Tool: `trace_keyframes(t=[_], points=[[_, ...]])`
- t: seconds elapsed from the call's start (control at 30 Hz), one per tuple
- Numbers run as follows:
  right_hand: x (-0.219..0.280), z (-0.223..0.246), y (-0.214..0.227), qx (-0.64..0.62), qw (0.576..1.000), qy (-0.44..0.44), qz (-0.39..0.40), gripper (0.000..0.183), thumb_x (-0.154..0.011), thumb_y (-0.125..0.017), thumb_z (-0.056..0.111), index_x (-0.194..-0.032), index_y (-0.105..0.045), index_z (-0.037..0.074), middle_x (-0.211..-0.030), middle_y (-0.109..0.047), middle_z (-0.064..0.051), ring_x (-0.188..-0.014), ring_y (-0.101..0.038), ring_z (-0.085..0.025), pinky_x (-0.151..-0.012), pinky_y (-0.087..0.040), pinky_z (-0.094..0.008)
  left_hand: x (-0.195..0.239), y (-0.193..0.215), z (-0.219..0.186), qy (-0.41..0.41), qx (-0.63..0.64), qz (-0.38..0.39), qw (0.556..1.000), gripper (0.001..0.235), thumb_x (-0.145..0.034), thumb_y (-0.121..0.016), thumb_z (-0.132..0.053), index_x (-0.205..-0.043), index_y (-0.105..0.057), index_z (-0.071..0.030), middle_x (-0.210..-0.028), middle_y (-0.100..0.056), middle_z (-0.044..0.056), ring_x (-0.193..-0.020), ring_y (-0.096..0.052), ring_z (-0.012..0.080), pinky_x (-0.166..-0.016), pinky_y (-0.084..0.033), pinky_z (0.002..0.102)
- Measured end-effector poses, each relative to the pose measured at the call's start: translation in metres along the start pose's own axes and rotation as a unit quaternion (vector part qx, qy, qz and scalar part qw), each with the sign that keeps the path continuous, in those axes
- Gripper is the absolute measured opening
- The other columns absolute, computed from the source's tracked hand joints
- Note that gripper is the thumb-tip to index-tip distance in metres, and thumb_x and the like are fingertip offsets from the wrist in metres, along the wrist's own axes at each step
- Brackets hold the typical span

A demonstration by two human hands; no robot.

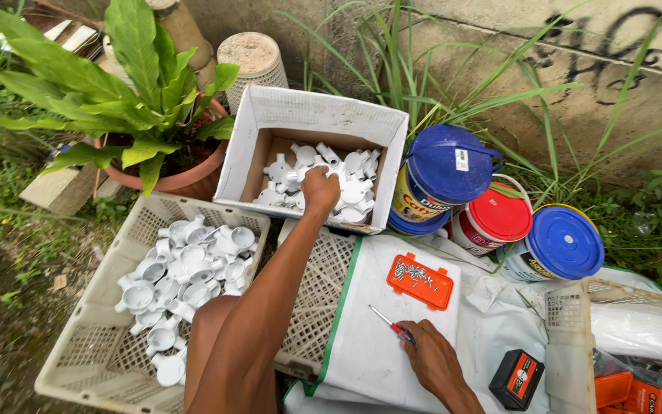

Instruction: The person inserts small screws into white plastic T-shaped pipe fittings using a screwdriver, periodically picking additional pieces from storage baskets and organizing them.

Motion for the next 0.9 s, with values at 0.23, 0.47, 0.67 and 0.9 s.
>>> trace_keyframes(t=[0.23, 0.47, 0.67, 0.9], points=[[-0.004, -0.003, 0.002, 0.040, 0.999, -0.003, 0.014, 0.035, -0.088, -0.057, 0.030, -0.123, -0.055, 0.033, -0.104, -0.057, 0.000, -0.101, -0.061, -0.024, -0.086, -0.049, -0.038, 0.043, 0.084, 0.001, -0.075, -0.033, -0.080, 0.993, 0.020, -0.087, -0.060, -0.017, -0.104, -0.067, -0.008, -0.094, -0.072, 0.005, -0.102, -0.062, 0.0265, -0.090, -0.046, 0.042], [-0.006, 0.016, 0.019, 0.067, 0.997, -0.023, 0.007, 0.032, -0.088, -0.060, 0.028, -0.120, -0.060, 0.025, -0.112, -0.063, -0.002, -0.110, -0.060, -0.023, -0.090, -0.049, -0.042, 0.072, 0.170, 0.041, -0.097, -0.030, -0.179, 0.979, 0.016, -0.089, -0.054, -0.019, -0.082, -0.065, -0.009, -0.061, -0.066, 0.004, -0.067, -0.065, 0.0250, -0.072, -0.049, 0.044], [-0.004, 0.031, 0.033, 0.046, 0.997, -0.055, 0.025, 0.040, -0.085, -0.065, 0.031, -0.125, -0.062, 0.024, -0.115, -0.069, -0.002, -0.111, -0.061, -0.022, -0.091, -0.048, -0.040, 0.063, 0.221, 0.116, 0.007, -0.122, -0.208, 0.970, 0.024, -0.092, -0.052, -0.027, -0.086, -0.065, -0.008, -0.088, -0.070, 0.014, -0.092, -0.061, 0.0389, -0.075, -0.045, 0.050], [-0.010, 0.035, 0.041, 0.013, 0.995, -0.095, 0.033, 0.043, -0.086, -0.066, 0.037, -0.125, -0.066, 0.020, -0.116, -0.071, -0.007, -0.108, -0.065, -0.022, -0.095, -0.046, -0.038, 0.080, 0.251, 0.176, 0.118, -0.264, -0.113, 0.951, 0.023, -0.090, -0.048, -0.022, -0.100, -0.062, -0.007, -0.112, -0.061, 0.020, -0.100, -0.060, 0.0413, -0.081, -0.048, 0.053]])
Point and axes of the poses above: each hand's wrist, its own x-axis away from the middle knuckle, its own y-axis out of the back of the hand, z = x × y, the point moved 2 cm from there along -x, towards the middle knuckle
